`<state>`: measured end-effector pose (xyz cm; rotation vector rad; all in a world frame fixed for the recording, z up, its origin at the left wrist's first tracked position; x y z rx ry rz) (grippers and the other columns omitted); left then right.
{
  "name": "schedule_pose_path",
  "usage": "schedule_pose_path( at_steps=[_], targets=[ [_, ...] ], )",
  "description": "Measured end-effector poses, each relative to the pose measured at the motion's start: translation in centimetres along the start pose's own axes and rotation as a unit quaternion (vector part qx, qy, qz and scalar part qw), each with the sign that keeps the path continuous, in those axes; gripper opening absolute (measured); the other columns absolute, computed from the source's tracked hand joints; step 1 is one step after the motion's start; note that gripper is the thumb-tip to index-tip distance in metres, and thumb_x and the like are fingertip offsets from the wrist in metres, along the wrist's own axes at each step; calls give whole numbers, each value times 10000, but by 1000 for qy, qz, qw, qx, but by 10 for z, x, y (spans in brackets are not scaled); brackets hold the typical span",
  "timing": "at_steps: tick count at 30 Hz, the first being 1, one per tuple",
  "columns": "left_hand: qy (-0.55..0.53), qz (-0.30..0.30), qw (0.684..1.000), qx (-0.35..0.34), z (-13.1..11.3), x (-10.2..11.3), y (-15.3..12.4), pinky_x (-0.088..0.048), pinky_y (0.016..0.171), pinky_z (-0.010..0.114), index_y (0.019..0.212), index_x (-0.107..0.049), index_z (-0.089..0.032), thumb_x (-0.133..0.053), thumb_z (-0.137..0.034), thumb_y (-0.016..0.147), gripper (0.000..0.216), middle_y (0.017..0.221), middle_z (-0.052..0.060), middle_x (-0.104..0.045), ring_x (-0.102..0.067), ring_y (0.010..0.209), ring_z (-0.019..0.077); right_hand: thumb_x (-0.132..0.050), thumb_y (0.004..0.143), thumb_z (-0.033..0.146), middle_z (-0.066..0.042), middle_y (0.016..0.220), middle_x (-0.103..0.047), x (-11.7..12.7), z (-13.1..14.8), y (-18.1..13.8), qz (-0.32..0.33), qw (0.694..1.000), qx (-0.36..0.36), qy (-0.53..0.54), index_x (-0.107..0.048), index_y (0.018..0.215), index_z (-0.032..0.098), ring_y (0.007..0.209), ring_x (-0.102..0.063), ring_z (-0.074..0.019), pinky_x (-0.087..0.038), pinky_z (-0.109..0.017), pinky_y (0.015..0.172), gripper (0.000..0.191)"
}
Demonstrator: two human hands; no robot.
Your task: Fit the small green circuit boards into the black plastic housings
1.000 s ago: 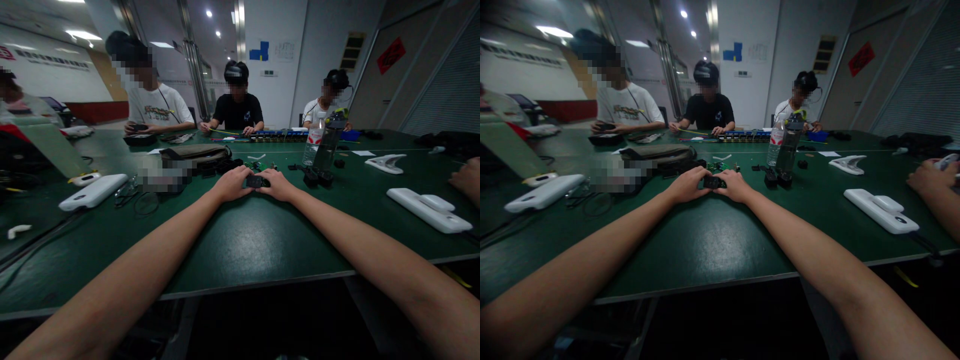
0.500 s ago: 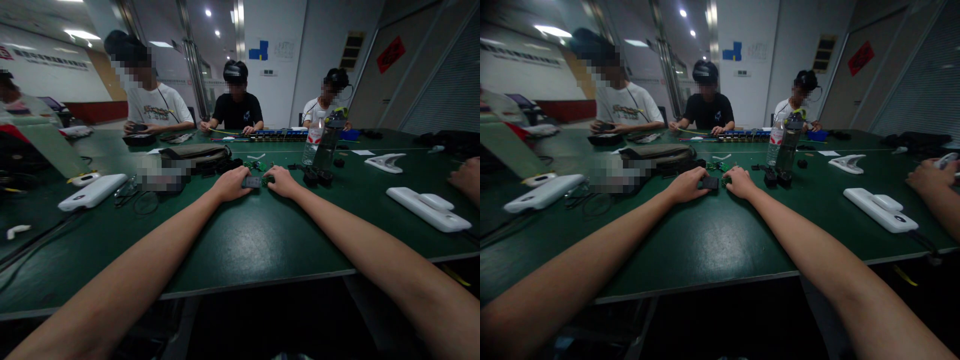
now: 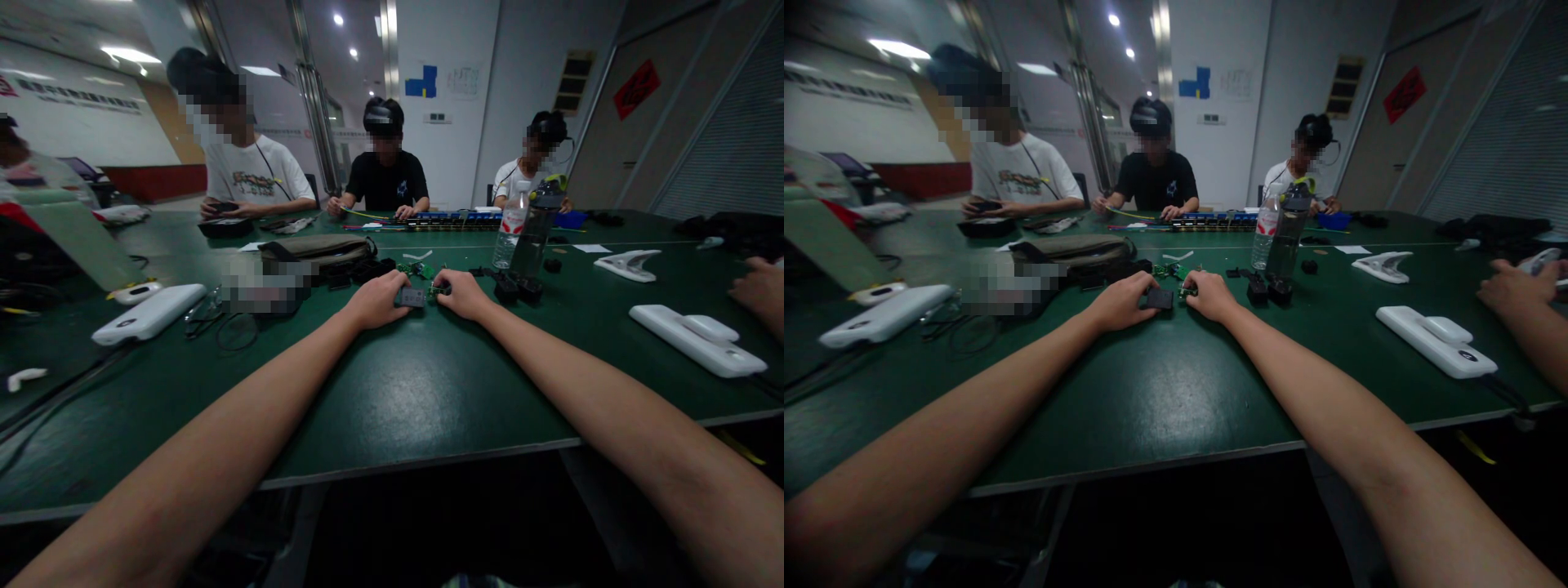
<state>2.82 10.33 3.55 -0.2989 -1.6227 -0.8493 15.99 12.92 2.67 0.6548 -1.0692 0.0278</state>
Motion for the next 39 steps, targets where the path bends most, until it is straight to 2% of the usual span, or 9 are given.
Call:
schedule_pose_path(
  at_steps=[4,7,13,22,27,32,39],
  targets=[
    [1,0,1000,-4,-1,1,0,-535,869,386,1097,-549,-198,-629,-337,810,328,1107,100,-623,-662,996,277,-629,775,114,-71,998,-720,16,-13,-2,-57,997,-44,-9,-682,975,176,951,-649,-221,-487,-326,870,216],
    [-1,0,1000,-10,-3,2,0,-533,874,380,1102,-547,-202,-627,-329,812,326,1111,95,-623,-661,998,269,-621,786,124,-83,1038,-713,22,-26,-4,-67,993,-86,-36,-675,991,187,975,-642,-239,-490,-343,865,221],
    [-7,7,1000,-1,-2,0,0,-532,884,398,1117,-546,-194,-632,-315,803,347,1137,109,-620,-661,1013,283,-620,788,107,-96,1045,-727,18,-36,-5,-47,991,-115,-47,-679,1016,174,981,-657,-241,-491,-334,866,244],
    [-11,7,1000,-6,-2,-1,0,-534,880,404,1101,-539,-193,-609,-323,810,326,1116,110,-632,-663,1015,292,-645,760,107,-54,981,-745,10,-14,-3,-36,997,-72,9,-685,957,179,866,-678,-194,-499,-308,847,213],
    [-24,7,1000,-15,-3,-2,1,-528,899,398,1119,-514,-201,-615,-290,788,357,1117,104,-649,-658,1023,281,-638,765,124,-72,1026,-742,17,-31,-6,-63,991,-116,-17,-686,982,197,970,-674,-232,-509,-335,854,234],
    [-28,4,999,-18,-3,-2,0,-529,882,384,1106,-506,-214,-606,-275,783,344,1090,89,-658,-661,1004,270,-649,772,147,-88,1029,-747,11,-45,-8,-27,987,-152,-52,-693,970,206,966,-681,-249,-513,-347,847,211],
    [-36,11,999,-20,-3,-4,0,-526,904,401,1123,-504,-199,-596,-274,789,355,1109,103,-644,-654,1020,278,-645,795,171,-99,1070,-744,5,-42,-7,-1,987,-147,-68,-695,1010,199,995,-682,-253,-510,-340,851,222]
  ],
)
Point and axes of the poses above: each hand's wrist, its own y-axis towards the middle knuckle, its own x-axis out of the back of the hand, z = x × y, the point moved 10 cm from there along y, towards the middle knuckle
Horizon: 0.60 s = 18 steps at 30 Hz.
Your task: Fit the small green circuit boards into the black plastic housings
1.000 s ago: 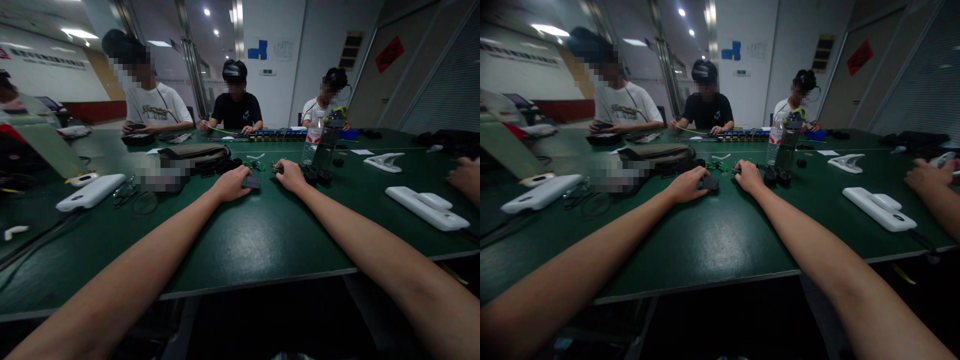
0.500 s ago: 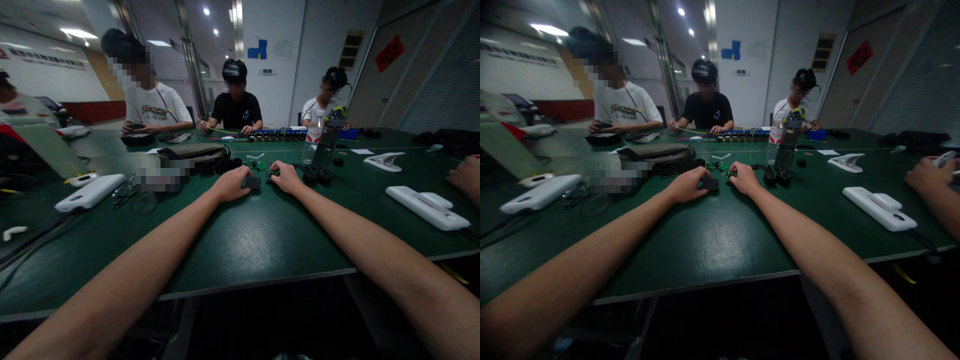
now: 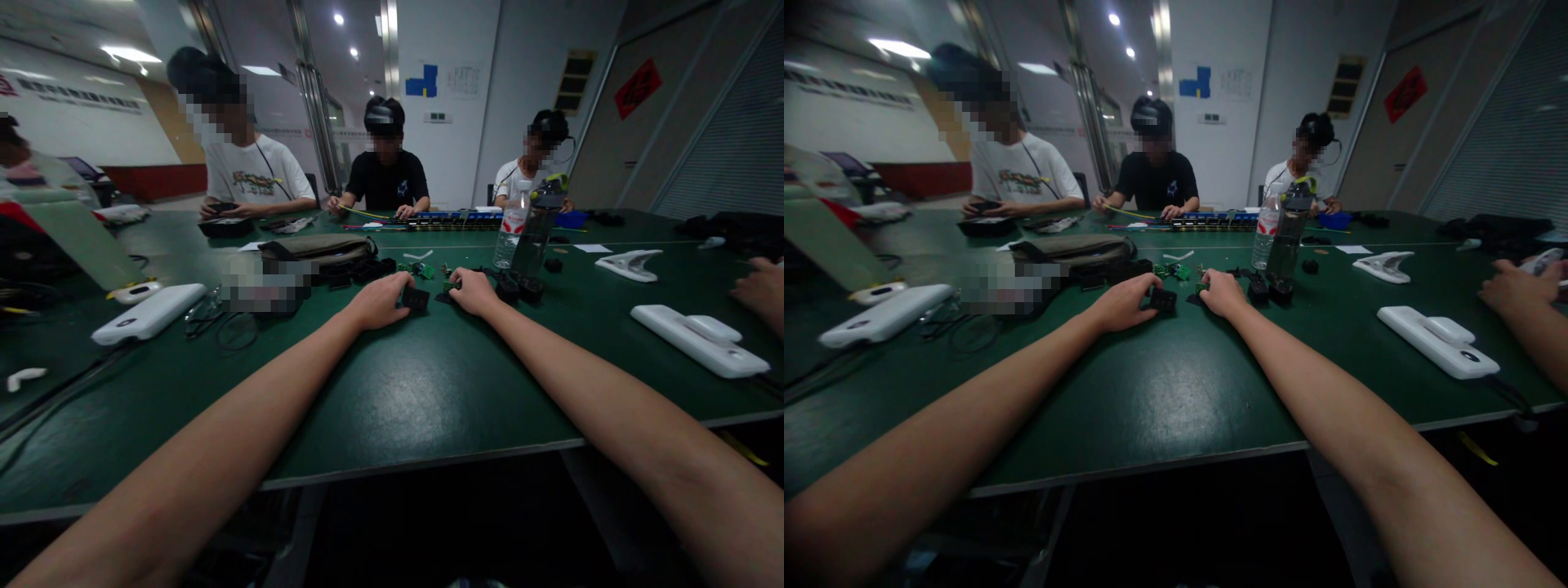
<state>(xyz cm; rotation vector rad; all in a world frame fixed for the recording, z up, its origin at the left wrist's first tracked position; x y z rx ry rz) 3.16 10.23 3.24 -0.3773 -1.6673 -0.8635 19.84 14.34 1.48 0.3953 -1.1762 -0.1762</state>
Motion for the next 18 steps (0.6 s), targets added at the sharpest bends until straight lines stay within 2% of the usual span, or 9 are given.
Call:
schedule_pose_path(
  at_steps=[18],
  targets=[
    [-8,-1,1000,-5,-1,-1,0,-526,940,398,1164,-529,-212,-579,-277,817,356,1153,90,-610,-647,1060,267,-658,804,167,-83,1038,-741,1,9,-3,20,999,5,37,-691,1052,177,961,-681,-228,-497,-329,888,250]
  ],
)
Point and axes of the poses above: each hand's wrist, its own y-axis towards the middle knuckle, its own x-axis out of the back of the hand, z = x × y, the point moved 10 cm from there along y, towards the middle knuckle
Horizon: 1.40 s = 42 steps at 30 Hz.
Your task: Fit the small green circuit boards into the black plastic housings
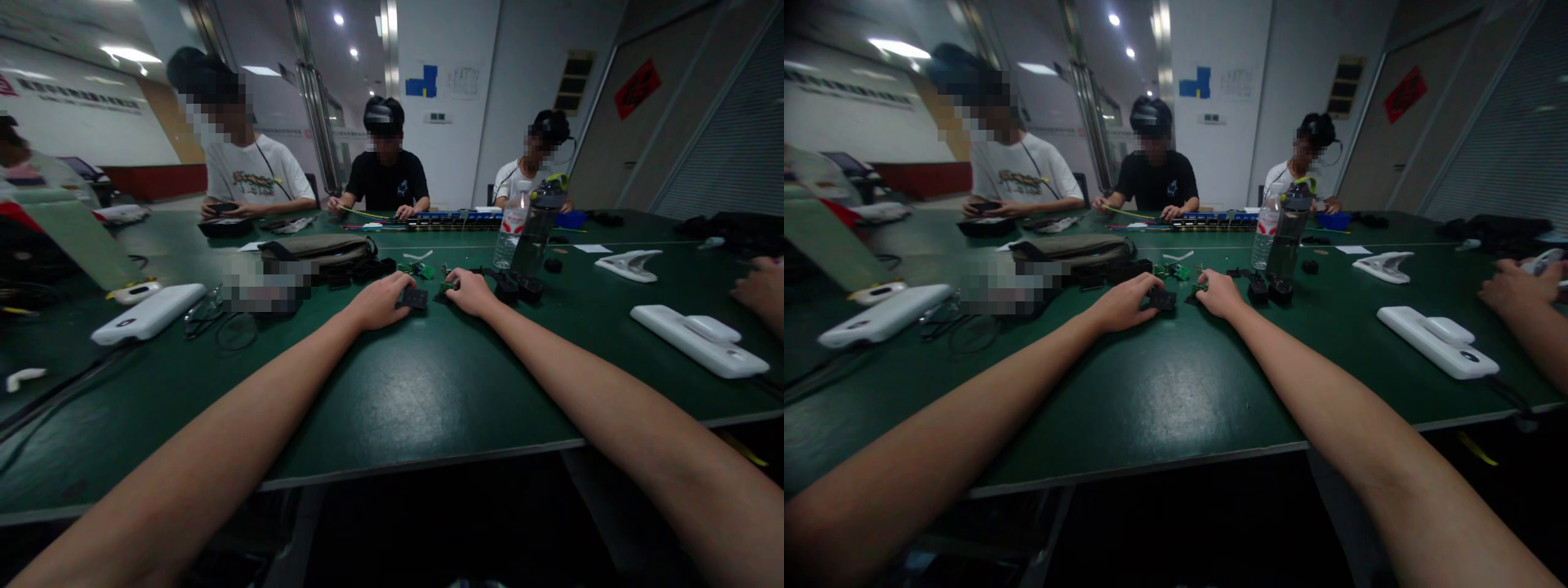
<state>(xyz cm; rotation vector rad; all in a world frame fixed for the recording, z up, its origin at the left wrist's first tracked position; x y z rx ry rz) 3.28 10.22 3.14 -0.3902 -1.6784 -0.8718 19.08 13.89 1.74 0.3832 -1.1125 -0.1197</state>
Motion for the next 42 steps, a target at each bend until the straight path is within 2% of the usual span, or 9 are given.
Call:
schedule_pose_path(
  at_steps=[11,17,27,35,42],
  targets=[
    [21,9,1000,-18,-3,-2,-1,-531,954,402,1268,-555,-190,-554,-287,873,407,1208,119,-572,-648,1064,275,-673,805,211,-68,998,-735,-3,3,0,16,1000,5,-4,-687,1114,174,907,-674,-219,-486,-309,850,311],
    [11,0,1000,-28,-2,-3,-1,-534,950,401,1301,-564,-218,-560,-289,881,426,1202,108,-568,-648,1046,262,-660,829,213,-77,999,-740,-7,7,-1,34,999,17,1,-682,1154,152,913,-667,-214,-474,-294,842,332],
    [-6,11,1000,-22,-1,-7,-1,-525,979,435,1298,-581,-204,-576,-470,910,471,1214,120,-564,-636,1074,283,-654,854,228,-98,1009,-746,-7,6,1,28,999,15,-4,-709,1088,145,951,-675,-228,-468,-300,861,255],
    [-6,23,1000,-9,-2,-7,-1,-528,973,432,1307,-568,-184,-571,-355,881,459,1232,129,-558,-639,1065,281,-673,842,237,-66,891,-731,-5,3,1,7,999,19,25,-707,1008,165,820,-649,-201,-450,-282,771,184],
    [-24,19,1000,-7,0,-8,0,-529,979,446,1281,-571,-192,-568,-349,863,447,1235,126,-557,-637,1078,287,-681,858,244,-60,871,-718,-4,1,0,-1,999,13,38,-706,1004,157,792,-633,-184,-429,-268,743,172]
  ],
)
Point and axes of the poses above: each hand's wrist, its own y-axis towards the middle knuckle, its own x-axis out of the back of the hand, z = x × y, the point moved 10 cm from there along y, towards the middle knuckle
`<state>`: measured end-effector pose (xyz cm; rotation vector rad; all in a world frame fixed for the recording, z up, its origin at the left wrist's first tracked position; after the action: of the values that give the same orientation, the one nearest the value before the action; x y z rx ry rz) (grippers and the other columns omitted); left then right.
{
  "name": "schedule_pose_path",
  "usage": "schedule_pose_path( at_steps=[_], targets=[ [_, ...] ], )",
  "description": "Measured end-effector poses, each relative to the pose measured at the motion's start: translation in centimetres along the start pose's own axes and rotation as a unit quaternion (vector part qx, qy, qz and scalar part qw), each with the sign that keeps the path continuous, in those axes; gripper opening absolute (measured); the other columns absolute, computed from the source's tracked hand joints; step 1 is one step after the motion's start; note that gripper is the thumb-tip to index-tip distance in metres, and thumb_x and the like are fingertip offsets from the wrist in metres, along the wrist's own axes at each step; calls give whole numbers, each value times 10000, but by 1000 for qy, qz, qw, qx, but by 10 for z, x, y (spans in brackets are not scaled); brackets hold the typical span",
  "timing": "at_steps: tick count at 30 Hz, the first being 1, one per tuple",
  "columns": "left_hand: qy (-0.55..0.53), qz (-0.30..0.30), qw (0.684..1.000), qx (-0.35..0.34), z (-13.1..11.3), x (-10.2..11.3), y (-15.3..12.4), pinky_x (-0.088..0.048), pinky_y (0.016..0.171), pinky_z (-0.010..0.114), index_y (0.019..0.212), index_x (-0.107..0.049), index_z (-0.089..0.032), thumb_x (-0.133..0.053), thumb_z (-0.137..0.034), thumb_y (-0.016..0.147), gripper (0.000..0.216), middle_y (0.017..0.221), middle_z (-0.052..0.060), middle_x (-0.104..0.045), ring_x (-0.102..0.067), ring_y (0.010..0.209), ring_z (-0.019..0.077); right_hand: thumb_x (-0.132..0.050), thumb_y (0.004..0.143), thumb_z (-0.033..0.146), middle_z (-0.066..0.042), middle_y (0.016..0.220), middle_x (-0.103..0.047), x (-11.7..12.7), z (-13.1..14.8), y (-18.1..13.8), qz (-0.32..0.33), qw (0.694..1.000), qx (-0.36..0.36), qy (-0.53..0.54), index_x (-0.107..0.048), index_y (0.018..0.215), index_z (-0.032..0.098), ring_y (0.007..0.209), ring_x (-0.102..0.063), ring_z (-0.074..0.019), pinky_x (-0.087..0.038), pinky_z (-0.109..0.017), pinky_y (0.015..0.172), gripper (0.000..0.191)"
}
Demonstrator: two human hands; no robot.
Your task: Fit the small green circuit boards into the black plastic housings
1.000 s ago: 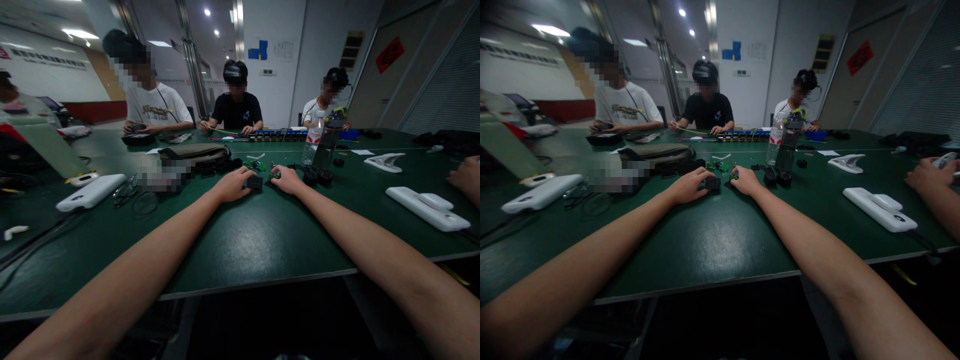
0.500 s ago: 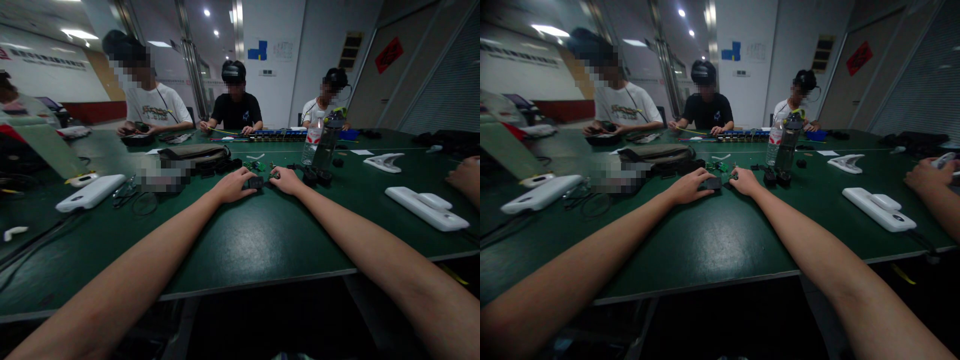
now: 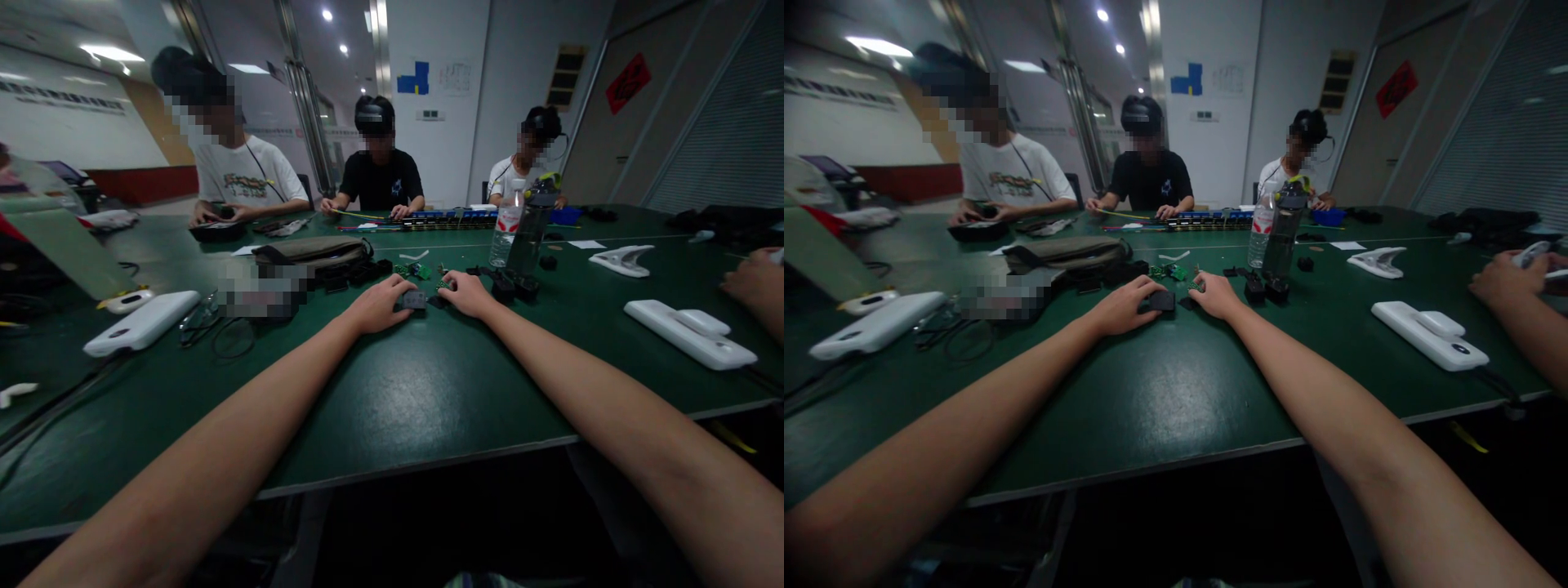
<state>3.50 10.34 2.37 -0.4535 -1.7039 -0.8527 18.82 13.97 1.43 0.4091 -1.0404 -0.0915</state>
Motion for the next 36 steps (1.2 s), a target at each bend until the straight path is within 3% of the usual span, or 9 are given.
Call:
schedule_pose_path(
  at_steps=[18,29,36],
  targets=[
    [-6,-12,1000,-20,-1,4,0,-514,996,429,1261,-573,-196,-574,-343,857,430,1179,105,-562,-622,1077,269,-645,873,196,-87,954,-720,0,7,5,-15,996,84,15,-702,1020,146,858,-621,-199,-439,-299,825,166],
    [6,-8,1000,-14,-7,3,2,-510,1001,411,1265,-571,-216,-582,-343,854,431,1200,99,-567,-620,1104,268,-599,862,214,-55,898,-688,19,-3,-6,-77,993,64,70,-701,1062,160,804,-597,-189,-452,-307,828,231],
    [-5,5,1000,-14,-9,2,3,-510,1002,430,1261,-567,-186,-577,-330,856,430,1215,120,-568,-621,1104,281,-613,864,224,-59,923,-704,22,3,-13,-45,993,78,82,-717,1164,159,811,-608,-190,-452,-306,840,324]
  ],
)
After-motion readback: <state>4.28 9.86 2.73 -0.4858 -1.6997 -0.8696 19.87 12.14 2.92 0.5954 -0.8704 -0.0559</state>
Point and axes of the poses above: each hand's wrist, its own y-axis towards the middle knuckle, its own x-axis out of the back of the hand, z = x × y, the point moved 10 cm from there along y, towards the middle knuckle
